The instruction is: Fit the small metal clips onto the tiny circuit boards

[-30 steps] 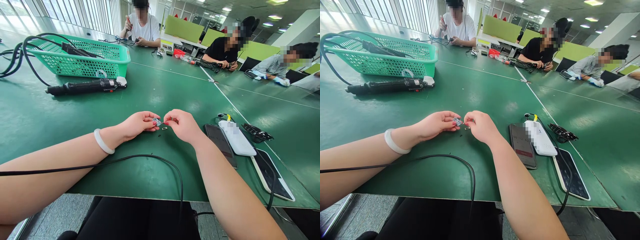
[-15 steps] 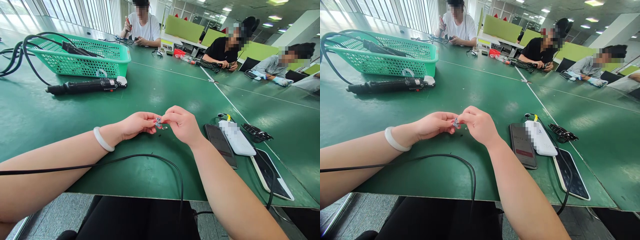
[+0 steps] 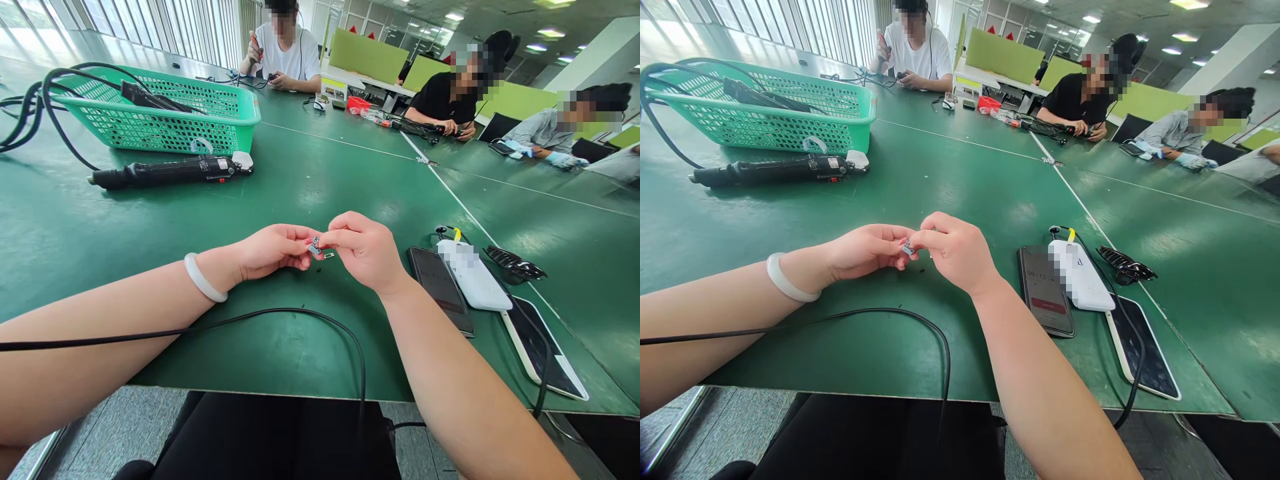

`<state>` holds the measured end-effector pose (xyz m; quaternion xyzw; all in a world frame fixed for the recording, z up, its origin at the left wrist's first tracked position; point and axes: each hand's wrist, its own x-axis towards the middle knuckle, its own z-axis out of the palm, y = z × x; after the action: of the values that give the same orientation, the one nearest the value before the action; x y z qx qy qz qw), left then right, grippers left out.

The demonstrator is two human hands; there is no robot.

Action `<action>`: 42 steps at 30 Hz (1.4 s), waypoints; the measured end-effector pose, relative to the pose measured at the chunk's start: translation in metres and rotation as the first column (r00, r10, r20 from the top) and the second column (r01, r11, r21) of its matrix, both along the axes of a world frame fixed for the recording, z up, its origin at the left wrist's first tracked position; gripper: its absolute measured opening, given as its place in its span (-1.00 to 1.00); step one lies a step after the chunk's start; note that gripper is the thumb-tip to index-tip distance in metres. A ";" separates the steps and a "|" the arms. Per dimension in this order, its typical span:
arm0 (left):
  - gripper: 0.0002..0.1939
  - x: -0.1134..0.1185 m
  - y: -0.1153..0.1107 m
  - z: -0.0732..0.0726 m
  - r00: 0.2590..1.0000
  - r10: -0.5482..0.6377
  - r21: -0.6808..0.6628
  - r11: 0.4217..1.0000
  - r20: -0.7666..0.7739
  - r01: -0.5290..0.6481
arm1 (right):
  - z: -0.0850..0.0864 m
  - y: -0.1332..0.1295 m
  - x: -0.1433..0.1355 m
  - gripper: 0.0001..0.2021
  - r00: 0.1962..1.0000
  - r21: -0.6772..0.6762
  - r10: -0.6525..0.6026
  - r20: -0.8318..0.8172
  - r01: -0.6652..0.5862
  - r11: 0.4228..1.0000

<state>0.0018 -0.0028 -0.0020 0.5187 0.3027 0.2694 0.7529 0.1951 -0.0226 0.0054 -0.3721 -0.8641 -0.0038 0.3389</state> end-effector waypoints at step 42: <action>-0.76 0.009 0.001 -0.005 0.909 0.416 0.108 0.905 -0.023 -0.412 | -0.008 0.005 -0.009 -0.90 0.886 -0.579 -0.283 -0.367 0.021 0.815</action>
<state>0.0104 -0.0019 -0.0070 0.4857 0.4088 0.4261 0.6445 0.1862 -0.0175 -0.0022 -0.5156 -0.6946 0.3053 0.3981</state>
